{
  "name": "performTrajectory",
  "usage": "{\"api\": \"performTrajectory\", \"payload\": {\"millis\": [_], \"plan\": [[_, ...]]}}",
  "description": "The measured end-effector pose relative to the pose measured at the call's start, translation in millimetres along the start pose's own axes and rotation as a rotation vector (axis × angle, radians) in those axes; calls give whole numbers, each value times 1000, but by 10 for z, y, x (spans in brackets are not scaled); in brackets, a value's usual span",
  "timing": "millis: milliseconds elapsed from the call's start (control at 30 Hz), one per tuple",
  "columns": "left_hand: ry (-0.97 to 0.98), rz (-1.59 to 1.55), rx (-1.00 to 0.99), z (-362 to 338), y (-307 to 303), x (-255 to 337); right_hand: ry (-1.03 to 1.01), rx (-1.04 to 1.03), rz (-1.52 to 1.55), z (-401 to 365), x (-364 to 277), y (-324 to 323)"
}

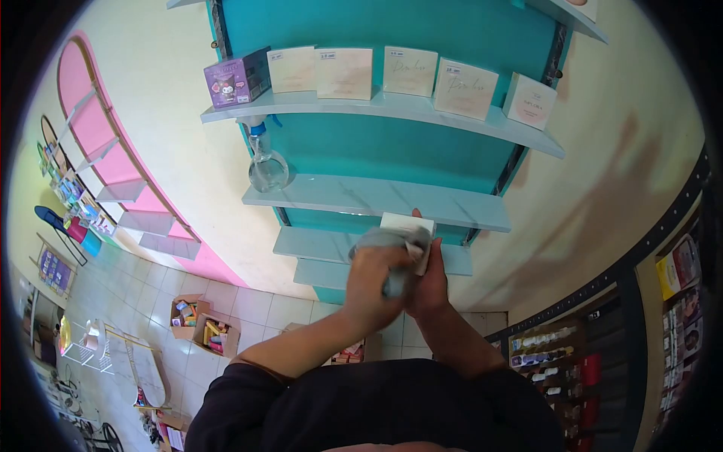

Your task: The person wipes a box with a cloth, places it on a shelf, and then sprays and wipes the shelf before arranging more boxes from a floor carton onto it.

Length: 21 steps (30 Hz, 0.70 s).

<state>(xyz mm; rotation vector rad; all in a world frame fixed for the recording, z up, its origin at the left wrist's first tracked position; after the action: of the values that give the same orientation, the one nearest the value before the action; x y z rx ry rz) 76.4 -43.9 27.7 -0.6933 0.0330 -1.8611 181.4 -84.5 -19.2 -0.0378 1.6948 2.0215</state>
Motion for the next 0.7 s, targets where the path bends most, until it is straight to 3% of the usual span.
{"api": "performTrajectory", "payload": {"millis": [33,67,133,200,267,367,433,500,633,700], "plan": [[147,-3,-42,-23,25,72,-93,106,-394,11,-38,41],[144,4,-38,-22,12,44,-63,-54,-285,29,-31,61],[222,6,-82,-53,-17,26,-81,0,-333,44,-33,50],[129,58,8,31,-126,-66,-107,50,-381,63,-27,16],[-35,119,130,144,-275,-196,-191,-50,-515,92,10,8],[-72,101,219,185,-326,-255,-95,-102,-550,90,117,-2],[-27,122,203,178,-357,-178,-59,-60,-398,118,90,5],[160,133,28,150,-319,-80,7,25,-104,158,49,-5],[352,167,-191,-2,-310,-132,0,-143,-131,272,-17,63],[335,186,-115,0,-395,-253,-51,-88,-131,305,90,85]]}}
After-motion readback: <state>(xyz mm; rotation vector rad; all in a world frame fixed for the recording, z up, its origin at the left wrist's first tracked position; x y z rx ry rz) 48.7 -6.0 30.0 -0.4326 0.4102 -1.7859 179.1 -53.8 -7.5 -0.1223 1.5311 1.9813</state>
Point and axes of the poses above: each hand's wrist, its own z-axis towards the middle knuckle, its own y-axis out of the palm, x = y × z, the point moved 4 cm from there along z, towards the middle knuckle, and after that the axes turned 5 degrees about y, right-handed, at the moved point
